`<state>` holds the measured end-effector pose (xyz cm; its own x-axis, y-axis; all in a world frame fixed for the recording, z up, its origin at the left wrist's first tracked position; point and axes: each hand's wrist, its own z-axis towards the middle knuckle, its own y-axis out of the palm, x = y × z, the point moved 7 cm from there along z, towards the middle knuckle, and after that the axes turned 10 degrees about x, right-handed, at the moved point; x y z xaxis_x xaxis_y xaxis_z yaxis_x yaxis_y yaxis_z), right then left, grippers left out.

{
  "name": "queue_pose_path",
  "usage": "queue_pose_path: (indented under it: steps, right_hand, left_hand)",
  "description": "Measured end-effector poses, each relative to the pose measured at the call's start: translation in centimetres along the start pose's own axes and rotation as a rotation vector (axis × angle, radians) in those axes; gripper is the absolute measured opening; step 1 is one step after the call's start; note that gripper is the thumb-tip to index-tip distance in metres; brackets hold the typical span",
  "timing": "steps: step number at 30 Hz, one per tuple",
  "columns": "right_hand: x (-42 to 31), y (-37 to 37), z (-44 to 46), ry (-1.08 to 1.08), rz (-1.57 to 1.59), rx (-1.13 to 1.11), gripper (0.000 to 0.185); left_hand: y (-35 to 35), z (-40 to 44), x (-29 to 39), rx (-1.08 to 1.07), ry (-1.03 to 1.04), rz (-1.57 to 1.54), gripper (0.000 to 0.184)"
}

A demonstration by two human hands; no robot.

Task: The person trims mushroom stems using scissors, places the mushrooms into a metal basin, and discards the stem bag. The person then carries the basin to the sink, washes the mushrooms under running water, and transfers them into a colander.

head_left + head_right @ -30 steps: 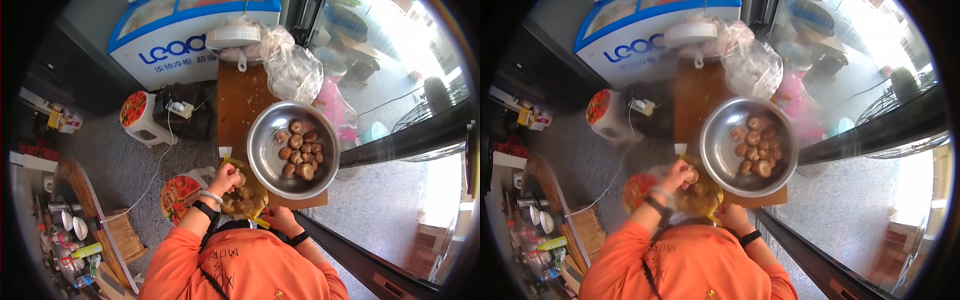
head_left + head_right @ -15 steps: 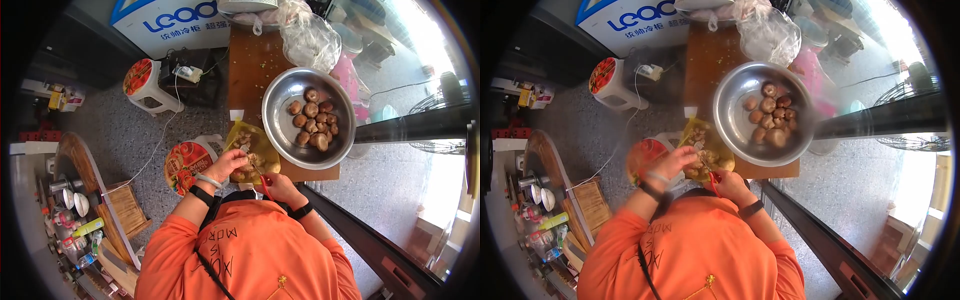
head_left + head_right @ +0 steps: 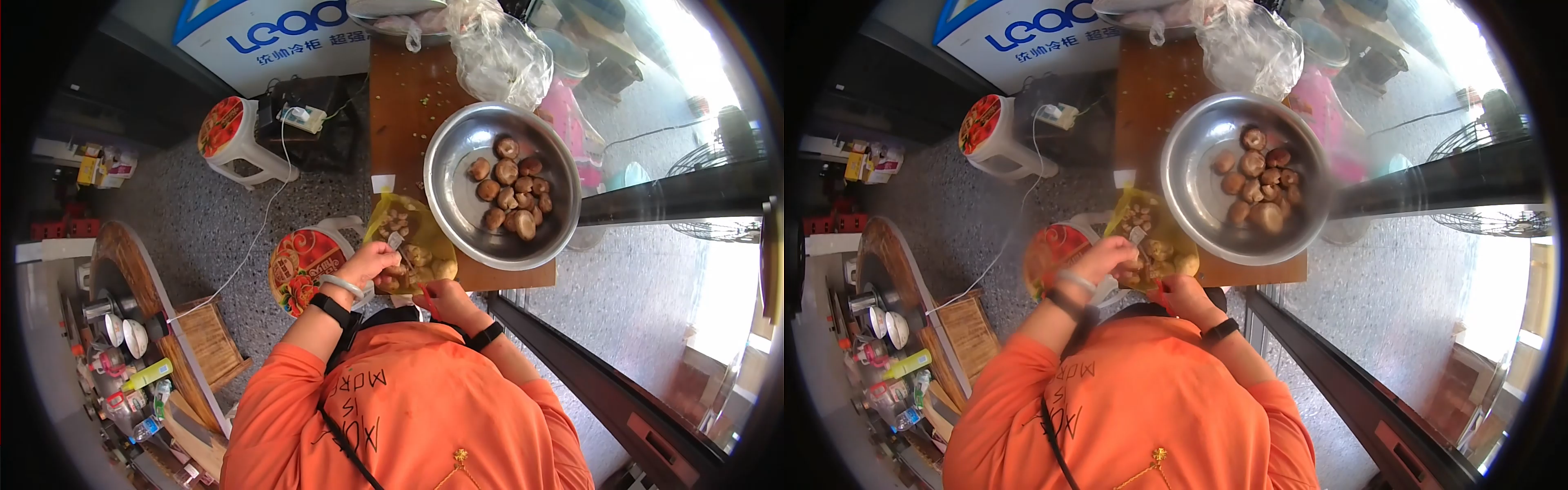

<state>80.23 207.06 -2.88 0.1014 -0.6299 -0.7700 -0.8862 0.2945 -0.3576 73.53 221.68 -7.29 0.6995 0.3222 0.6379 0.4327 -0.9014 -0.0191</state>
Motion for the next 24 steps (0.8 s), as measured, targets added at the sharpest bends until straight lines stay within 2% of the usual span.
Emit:
queue_pose_path:
  steps: [2, 4, 7, 8, 9, 11, 12, 14, 18, 24]
  right_hand:
    - [0.4, -0.8, -0.6, 0.008, 0.018, 0.058, 0.033]
    - [1.2, -1.8, -0.9, 0.021, 0.039, 0.113, 0.034]
    - [3.4, -1.9, -0.7, 0.05, -0.019, 0.121, 0.035]
    - [4.5, -2.0, -0.6, 0.061, 0.005, 0.17, 0.036]
    - [5.3, -2.1, -0.8, 0.078, 0.03, 0.217, 0.036]
    - [5.2, -2.4, -1.1, 0.108, 0.066, 0.213, 0.036]
    - [5.2, -2.4, -1.3, 0.136, 0.101, 0.206, 0.036]
    - [5.0, -2.5, -1.2, 0.168, 0.051, 0.178, 0.036]
    - [4.8, -2.6, -1.1, 0.194, -0.026, 0.144, 0.037]
    - [5.6, -2.4, -0.4, 0.188, -0.017, 0.184, 0.036]
  left_hand:
    - [1.0, -0.7, 2.5, 0.048, 0.06, 0.089, 0.027]
    - [3.6, -4.6, 9.0, -0.06, 0.236, -0.28, 0.028]
    - [2.7, -3.1, 10.4, -0.017, 0.334, -0.26, 0.031]
    - [1.7, -0.2, 8.4, 0.034, 0.301, 0.08, 0.033]
    - [1.2, 1.7, 6.1, 0.031, 0.301, 0.081, 0.033]
    - [1.5, 4.0, 3.2, 0.12, 0.568, 0.904, 0.034]
    - [2.1, 4.0, 2.2, 0.116, 0.566, 0.904, 0.034]
    - [2.8, 2.9, 2.2, 0.275, 0.72, 0.803, 0.031]
    - [3.1, 3.4, 2.8, 0.21, 0.672, 0.73, 0.028]
    - [4.4, 2.9, 2.8, 0.156, 0.742, 0.835, 0.025]
